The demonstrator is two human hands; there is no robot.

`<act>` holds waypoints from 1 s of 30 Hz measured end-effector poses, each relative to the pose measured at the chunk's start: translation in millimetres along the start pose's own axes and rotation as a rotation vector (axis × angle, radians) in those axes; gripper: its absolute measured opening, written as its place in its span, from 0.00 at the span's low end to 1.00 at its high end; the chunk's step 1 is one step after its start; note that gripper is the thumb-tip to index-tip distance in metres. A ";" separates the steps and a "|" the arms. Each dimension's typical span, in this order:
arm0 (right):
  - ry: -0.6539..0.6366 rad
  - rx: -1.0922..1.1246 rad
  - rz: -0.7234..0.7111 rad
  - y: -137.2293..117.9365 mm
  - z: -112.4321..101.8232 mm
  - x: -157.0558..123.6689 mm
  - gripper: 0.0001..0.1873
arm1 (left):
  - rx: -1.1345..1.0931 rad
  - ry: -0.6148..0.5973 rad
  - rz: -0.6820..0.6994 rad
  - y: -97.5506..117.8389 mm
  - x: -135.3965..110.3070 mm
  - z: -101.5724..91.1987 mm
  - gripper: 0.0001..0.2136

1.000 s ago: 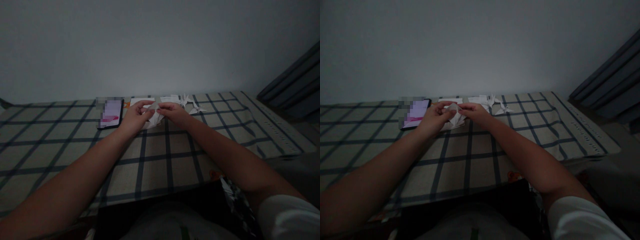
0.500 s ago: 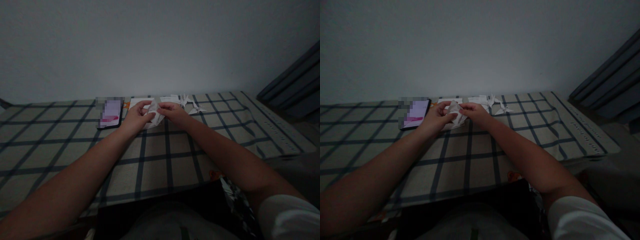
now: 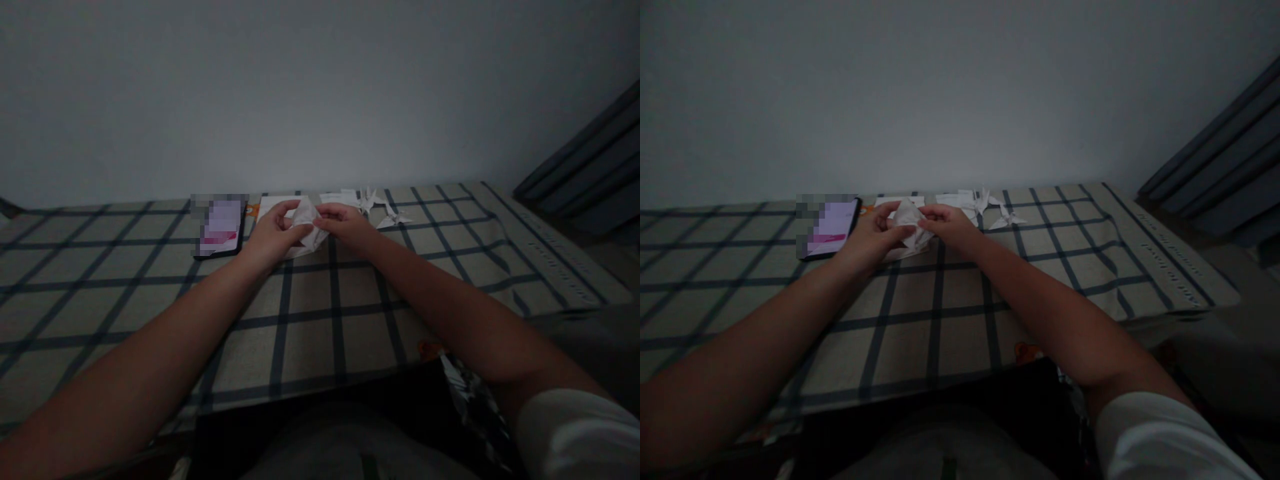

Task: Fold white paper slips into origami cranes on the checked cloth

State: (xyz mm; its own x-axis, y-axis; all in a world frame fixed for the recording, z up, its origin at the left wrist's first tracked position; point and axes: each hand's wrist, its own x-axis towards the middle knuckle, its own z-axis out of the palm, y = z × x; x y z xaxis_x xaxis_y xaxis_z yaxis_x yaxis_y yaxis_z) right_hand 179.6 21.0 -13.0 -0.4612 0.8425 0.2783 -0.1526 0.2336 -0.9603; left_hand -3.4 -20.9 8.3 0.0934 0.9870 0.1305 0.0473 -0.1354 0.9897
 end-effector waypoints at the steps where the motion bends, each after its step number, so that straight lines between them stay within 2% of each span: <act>1: 0.005 -0.006 -0.003 1.1 -0.2 0.4 0.18 | -0.004 -0.001 0.000 -0.9 0.7 0.0 0.31; 7: 0.037 -0.075 -0.017 2.5 0.6 1.5 0.18 | -0.031 -0.034 -0.020 -4.0 2.6 -1.1 0.34; 11: 0.089 -0.088 0.015 -3.7 5.0 -1.8 0.18 | -0.020 -0.037 -0.003 -2.4 2.2 -1.5 0.32; 15: 0.118 -0.029 0.070 -8.2 9.1 -4.9 0.21 | 0.014 0.017 0.060 0.3 2.6 -2.7 0.29; 21: 0.093 -0.104 0.120 -13.6 10.2 -5.8 0.13 | 0.013 0.096 0.088 2.3 2.2 -4.9 0.31; 30: 0.061 -0.267 0.110 -21.7 11.0 -10.4 0.21 | -0.002 0.116 0.103 3.9 1.2 -2.8 0.29</act>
State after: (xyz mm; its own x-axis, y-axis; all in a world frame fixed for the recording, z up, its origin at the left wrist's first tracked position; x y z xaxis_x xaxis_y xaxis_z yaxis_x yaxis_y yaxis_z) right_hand 178.1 1.8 5.2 -0.4076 0.8956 0.1782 0.1349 0.2520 -0.9583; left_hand -5.8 -20.0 12.4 -0.0176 0.9714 0.2370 0.0414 -0.2361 0.9708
